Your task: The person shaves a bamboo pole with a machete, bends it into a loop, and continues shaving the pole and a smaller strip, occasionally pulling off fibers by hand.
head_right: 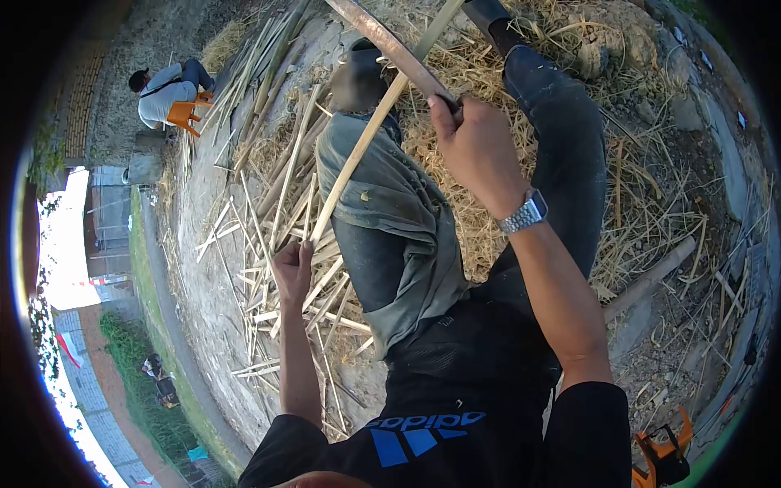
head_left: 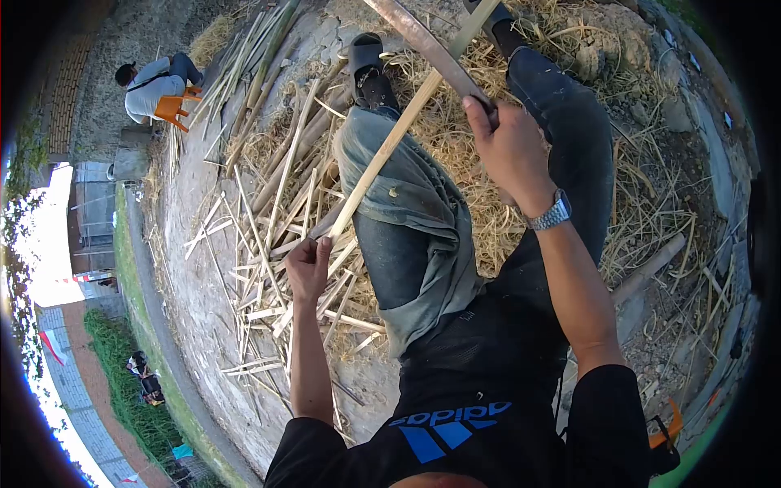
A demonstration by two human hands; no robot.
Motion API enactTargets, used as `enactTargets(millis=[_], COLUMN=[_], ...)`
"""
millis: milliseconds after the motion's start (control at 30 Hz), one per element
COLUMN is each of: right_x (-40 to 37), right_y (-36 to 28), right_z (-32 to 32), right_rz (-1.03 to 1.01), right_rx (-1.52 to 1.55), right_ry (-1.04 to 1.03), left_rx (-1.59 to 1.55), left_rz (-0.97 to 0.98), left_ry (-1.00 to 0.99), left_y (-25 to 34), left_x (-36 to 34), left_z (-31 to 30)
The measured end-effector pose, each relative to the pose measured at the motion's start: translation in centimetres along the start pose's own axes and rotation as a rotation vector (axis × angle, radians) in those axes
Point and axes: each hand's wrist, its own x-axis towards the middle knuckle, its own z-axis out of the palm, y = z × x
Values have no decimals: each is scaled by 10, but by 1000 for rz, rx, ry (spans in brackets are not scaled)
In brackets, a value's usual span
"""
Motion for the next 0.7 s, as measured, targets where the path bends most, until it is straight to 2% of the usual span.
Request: enactTargets(millis=[67,133,200,267,300,367,400,467,533,567,600,700], right_x=[-24,-46,-33,0,11,28,21,-19,-51,-50,-45,-7], right_y=[-4,-9,-6,-1,-1,0,6,21,8,6,4,11], right_z=[17,27,22,13,7,-4,7,44,44,36,29,25], right_rz=[1,-154,-156,-98,-107,1,-3,-89,-67,-57,-47,-95], right_rx=[-21,-105,-127,-86,-84,17,12,-58,31,22,22,-25], right_ry=[-25,-269,-287,-24,-30,146,147,-25,-193,-233,-262,-143], left_rx=[71,103,83,151,115,72,81,88,135,58,114,143], left_rz=[-1,-6,-38,-29,-16,0,1,8,43,7,16,-16], left_ry=[27,26,23,29,46,68,90,91,123,95,91,90], left_y=[16,13,5,10,12,16,16,19,25,22,19,19], left_x=[-1,3,2,-2,-5,-5,-4,-3,-2,-3,-5,-4], left_z=[8,10,2,-7,-7,0,6,10,1,-1,0,-6])
